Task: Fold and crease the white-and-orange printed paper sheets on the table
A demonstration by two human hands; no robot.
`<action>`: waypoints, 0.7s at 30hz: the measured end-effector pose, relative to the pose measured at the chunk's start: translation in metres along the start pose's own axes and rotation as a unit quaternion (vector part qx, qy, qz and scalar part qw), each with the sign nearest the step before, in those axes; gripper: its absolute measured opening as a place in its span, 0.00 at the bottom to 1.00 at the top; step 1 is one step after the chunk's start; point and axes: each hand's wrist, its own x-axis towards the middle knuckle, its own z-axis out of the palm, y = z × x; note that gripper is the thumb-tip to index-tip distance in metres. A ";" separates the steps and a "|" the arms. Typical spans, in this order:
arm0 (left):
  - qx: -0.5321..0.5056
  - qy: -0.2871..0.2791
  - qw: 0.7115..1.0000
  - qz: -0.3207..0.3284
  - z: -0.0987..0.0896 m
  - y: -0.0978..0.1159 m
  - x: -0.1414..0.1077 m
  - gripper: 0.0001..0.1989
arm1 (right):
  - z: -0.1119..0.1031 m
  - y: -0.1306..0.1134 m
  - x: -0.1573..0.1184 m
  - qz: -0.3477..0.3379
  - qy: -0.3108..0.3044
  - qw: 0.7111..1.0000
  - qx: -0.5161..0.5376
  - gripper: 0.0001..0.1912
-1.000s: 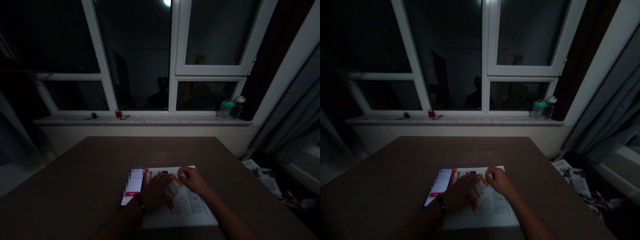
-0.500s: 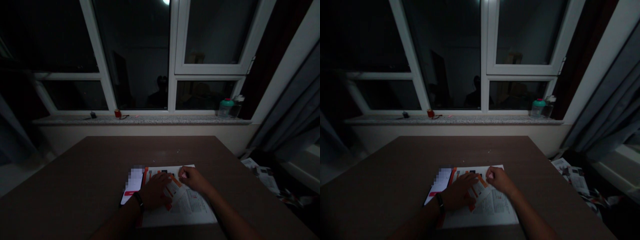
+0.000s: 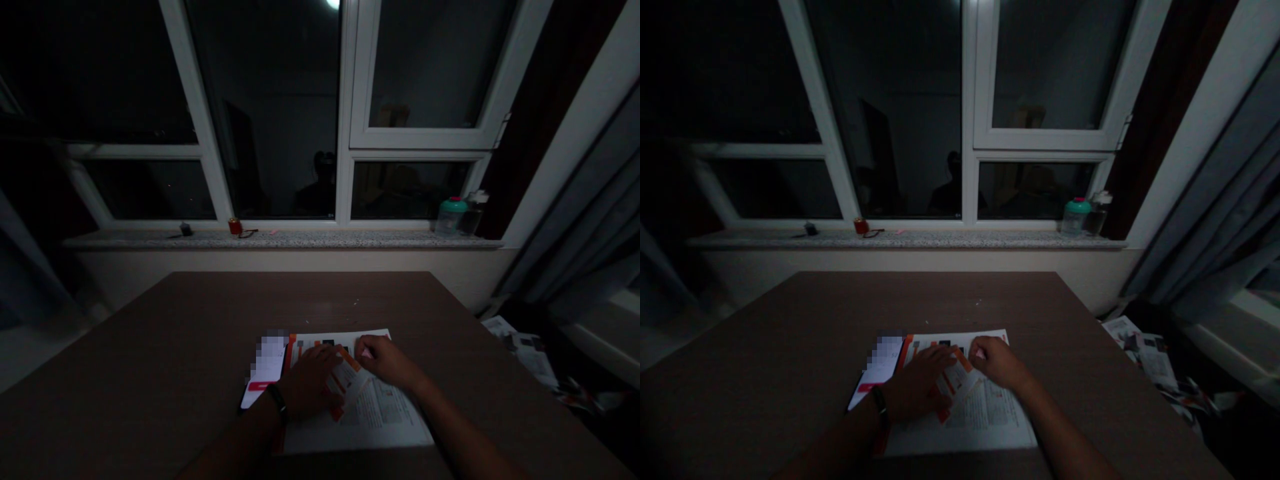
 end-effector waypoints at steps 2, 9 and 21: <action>0.001 -0.002 1.000 -0.006 -0.001 0.002 0.000 0.41 | 0.001 0.000 0.000 -0.008 -0.001 1.000 0.003 0.05; 0.004 -0.013 1.000 0.003 -0.002 0.003 0.000 0.36 | 0.003 -0.002 0.000 -0.009 -0.015 1.000 0.010 0.09; 0.056 0.022 0.997 0.047 0.001 0.002 0.000 0.32 | 0.011 -0.001 0.002 0.052 0.047 0.997 -0.021 0.04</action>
